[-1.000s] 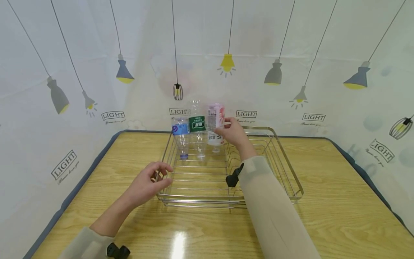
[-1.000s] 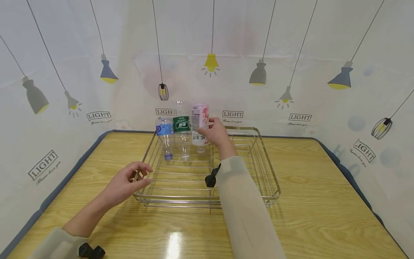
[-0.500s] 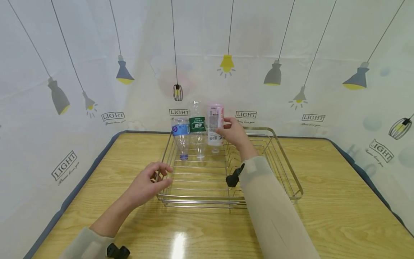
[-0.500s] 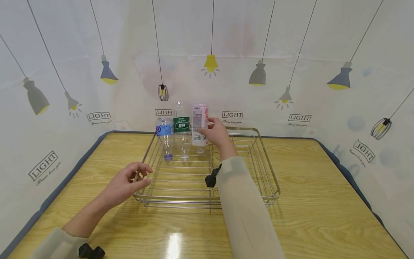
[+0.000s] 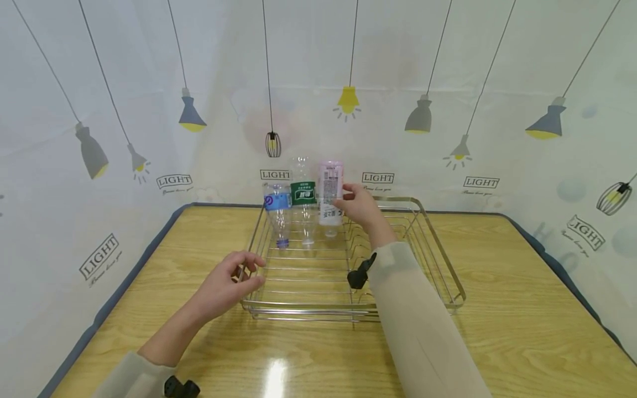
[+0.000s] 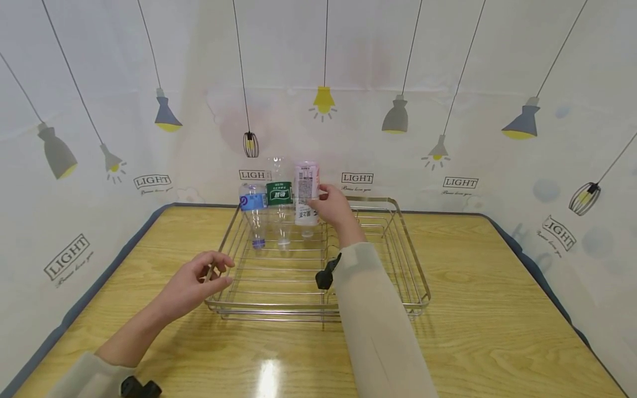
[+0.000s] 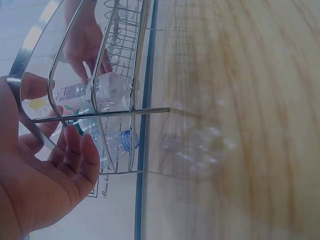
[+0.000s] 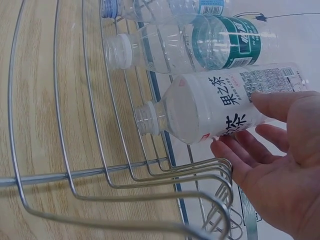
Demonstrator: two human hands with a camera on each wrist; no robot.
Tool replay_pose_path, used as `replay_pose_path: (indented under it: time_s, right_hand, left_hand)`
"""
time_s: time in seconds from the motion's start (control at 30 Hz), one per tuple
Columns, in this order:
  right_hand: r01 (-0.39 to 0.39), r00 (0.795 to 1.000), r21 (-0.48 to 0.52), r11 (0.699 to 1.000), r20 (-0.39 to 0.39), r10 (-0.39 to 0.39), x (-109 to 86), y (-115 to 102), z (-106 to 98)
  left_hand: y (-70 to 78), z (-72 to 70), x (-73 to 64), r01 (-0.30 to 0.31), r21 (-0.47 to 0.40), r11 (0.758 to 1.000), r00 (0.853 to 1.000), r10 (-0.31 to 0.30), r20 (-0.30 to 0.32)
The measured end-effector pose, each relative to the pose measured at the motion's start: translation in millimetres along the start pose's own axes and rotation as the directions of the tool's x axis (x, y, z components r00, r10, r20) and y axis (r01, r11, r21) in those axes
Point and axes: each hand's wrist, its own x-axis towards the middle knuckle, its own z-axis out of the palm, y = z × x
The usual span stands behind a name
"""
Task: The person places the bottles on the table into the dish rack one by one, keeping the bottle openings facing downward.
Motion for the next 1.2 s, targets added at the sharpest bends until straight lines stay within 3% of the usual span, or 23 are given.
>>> replay_pose_path:
  time_s: [0.37, 0.63, 0.8, 0.97, 1.2]
  right_hand:
    - [-0.010, 1.000, 0.003, 1.000, -0.011, 0.010, 0.6, 0.4, 0.5]
    - [0.023, 0.991, 0.073, 0.997, -0.130, -0.013, 1.0, -6.3, -2.4]
    - [0.116, 0.975, 0.154, 0.981, -0.207, -0.083, -6.6, -23.0, -11.8]
    - [0.207, 0.963, 0.178, 0.962, -0.209, -0.169, -23.1, -45.2, -26.2]
    - [0.315, 0.943, 0.014, 0.949, -0.116, -0.311, -62.6, -67.7, -59.3]
  left_hand:
    - [-0.1, -1.3, -1.8, -0.001, -0.004, 1.000, 1.000, 0.001, 0.003]
    - [0.6, -3.6, -2.8, -0.003, 0.013, 1.000, 1.000, 0.003, 0.007]
    - [1.1, -6.1, -3.9, -0.004, 0.016, 1.000, 1.000, 0.004, 0.011]
    - [2.3, -9.9, -6.6, -0.001, 0.030, 1.000, 1.000, 0.001, 0.023]
    - [7.4, -20.1, -6.9, -0.009, 0.086, 0.996, 1.000, 0.011, -0.022]
